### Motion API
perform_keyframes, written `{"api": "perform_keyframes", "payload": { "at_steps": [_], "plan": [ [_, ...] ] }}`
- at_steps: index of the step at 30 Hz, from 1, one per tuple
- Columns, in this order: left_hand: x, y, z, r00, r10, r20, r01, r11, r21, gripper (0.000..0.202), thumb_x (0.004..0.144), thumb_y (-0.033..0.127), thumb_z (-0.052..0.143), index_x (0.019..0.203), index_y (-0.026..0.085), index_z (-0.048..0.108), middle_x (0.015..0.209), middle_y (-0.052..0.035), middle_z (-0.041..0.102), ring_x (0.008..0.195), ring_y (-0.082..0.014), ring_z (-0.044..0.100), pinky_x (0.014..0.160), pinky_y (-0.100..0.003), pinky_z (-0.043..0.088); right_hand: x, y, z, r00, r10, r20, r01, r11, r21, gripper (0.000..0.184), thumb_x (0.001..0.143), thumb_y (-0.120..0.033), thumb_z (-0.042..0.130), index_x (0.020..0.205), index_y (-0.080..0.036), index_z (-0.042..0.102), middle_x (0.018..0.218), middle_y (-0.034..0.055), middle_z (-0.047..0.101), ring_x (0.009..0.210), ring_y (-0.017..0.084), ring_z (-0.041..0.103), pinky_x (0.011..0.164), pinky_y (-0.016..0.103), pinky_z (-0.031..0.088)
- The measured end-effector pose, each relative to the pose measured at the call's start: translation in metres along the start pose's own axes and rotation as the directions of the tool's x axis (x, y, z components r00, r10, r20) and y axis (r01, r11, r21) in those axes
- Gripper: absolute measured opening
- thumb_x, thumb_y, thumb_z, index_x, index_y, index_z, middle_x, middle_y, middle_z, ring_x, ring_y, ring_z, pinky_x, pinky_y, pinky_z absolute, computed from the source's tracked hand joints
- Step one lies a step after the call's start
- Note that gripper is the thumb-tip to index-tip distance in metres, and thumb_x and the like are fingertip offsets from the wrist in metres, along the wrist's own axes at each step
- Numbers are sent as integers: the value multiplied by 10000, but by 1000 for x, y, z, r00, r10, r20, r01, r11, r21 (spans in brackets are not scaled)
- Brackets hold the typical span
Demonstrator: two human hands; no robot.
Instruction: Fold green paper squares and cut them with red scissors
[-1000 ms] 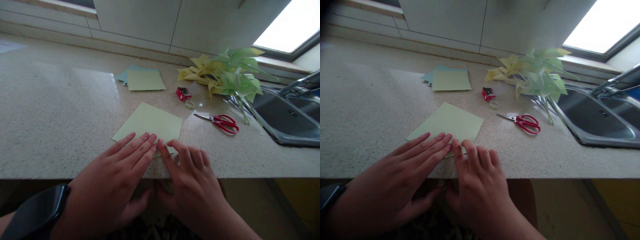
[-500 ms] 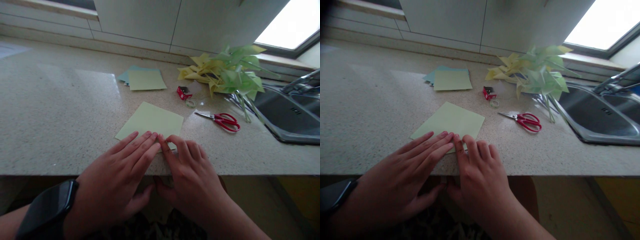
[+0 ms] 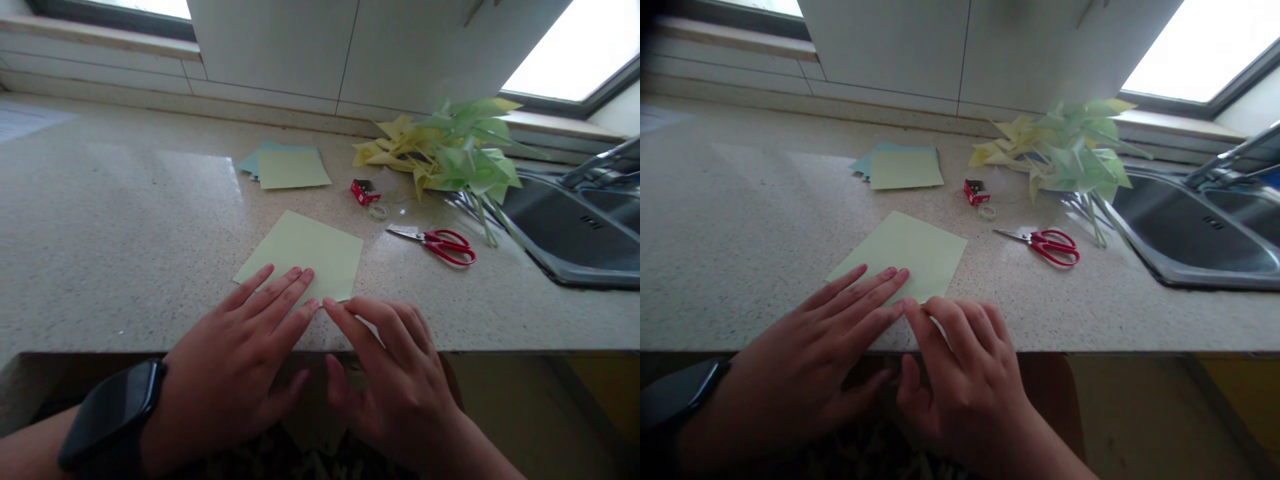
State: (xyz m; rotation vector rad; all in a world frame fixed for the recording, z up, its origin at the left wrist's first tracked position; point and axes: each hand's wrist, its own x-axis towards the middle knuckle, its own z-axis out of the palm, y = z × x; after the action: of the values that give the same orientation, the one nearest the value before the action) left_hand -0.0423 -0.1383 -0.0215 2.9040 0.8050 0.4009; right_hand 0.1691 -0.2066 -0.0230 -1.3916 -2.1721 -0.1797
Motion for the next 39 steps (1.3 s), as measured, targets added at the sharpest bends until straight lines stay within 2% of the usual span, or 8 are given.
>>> {"api": "perform_keyframes", "payload": {
  "at_steps": [2, 5, 8, 15, 22, 29, 35, 39],
  "plan": [
    [0, 0, 0, 1000, -9, 9, 9, 1000, -7, 569, 921, 424, 610, 1431, 186, 521, 1614, -126, 397, 1502, -277, 352, 1254, -519, 250, -4, -2, 2, 1000, 10, -5, -10, 1000, 16, 416, 897, -175, 590, 1308, -111, 603, 1194, 102, 639, 1112, 244, 557, 977, 406, 417],
    [0, 1, -1, 1000, 1, 6, 0, 1000, -6, 560, 904, 401, 625, 1405, 166, 535, 1615, -130, 397, 1510, -269, 334, 1262, -502, 237, -8, -5, 8, 999, 35, 40, -36, 999, 4, 426, 911, -180, 570, 1326, -85, 596, 1240, 113, 651, 1181, 257, 552, 1023, 412, 391],
    [0, 2, 0, 1000, 10, 1, -10, 1000, -6, 584, 889, 376, 629, 1411, 137, 519, 1618, -134, 393, 1525, -255, 297, 1275, -488, 203, -9, -6, 13, 998, 42, 36, -41, 999, -18, 457, 912, -208, 574, 1347, -68, 587, 1251, 120, 656, 1182, 267, 555, 1033, 423, 385],
    [2, 3, -4, 1000, 0, -17, 0, 1000, 1, 754, 848, 344, 625, 1504, 58, 385, 1589, -155, 434, 1508, -255, 330, 1274, -472, 221, -4, -6, 9, 996, 30, 88, -28, 999, -28, 462, 913, -237, 560, 1338, -60, 593, 1266, 124, 641, 1183, 289, 525, 1041, 440, 391],
    [5, -2, -12, 1000, -6, 4, 6, 1000, 12, 722, 844, 354, 626, 1483, 80, 434, 1550, -145, 494, 1463, -279, 411, 1244, -475, 295, 0, -6, 8, 994, 25, 110, -20, 999, -49, 454, 916, -217, 540, 1334, -51, 599, 1266, 127, 646, 1185, 297, 524, 1037, 448, 410],
    [5, -4, -10, 999, -7, 31, 7, 1000, -15, 747, 840, 349, 612, 1501, 73, 400, 1570, -148, 465, 1468, -268, 408, 1242, -472, 301, 1, -6, 10, 993, 26, 114, -20, 998, -52, 486, 906, -216, 539, 1356, -39, 589, 1303, 136, 625, 1207, 301, 516, 1061, 448, 413],
    [4, -4, -9, 1000, -13, 27, 14, 999, -32, 744, 840, 338, 615, 1502, 80, 394, 1573, -146, 463, 1473, -263, 398, 1242, -459, 308, 3, -8, 8, 988, 39, 152, -32, 998, -50, 586, 843, -242, 589, 1395, -48, 558, 1301, 154, 604, 1199, 321, 508, 1052, 477, 442],
    [3, -5, -8, 1000, 0, 25, 1, 1000, -18, 768, 843, 340, 616, 1519, 77, 365, 1587, -155, 438, 1485, -271, 377, 1241, -473, 307, 4, -7, 6, 985, 40, 166, -34, 999, -39, 574, 850, -241, 585, 1392, -56, 557, 1311, 149, 605, 1215, 318, 503, 1068, 482, 443]
  ]
}}
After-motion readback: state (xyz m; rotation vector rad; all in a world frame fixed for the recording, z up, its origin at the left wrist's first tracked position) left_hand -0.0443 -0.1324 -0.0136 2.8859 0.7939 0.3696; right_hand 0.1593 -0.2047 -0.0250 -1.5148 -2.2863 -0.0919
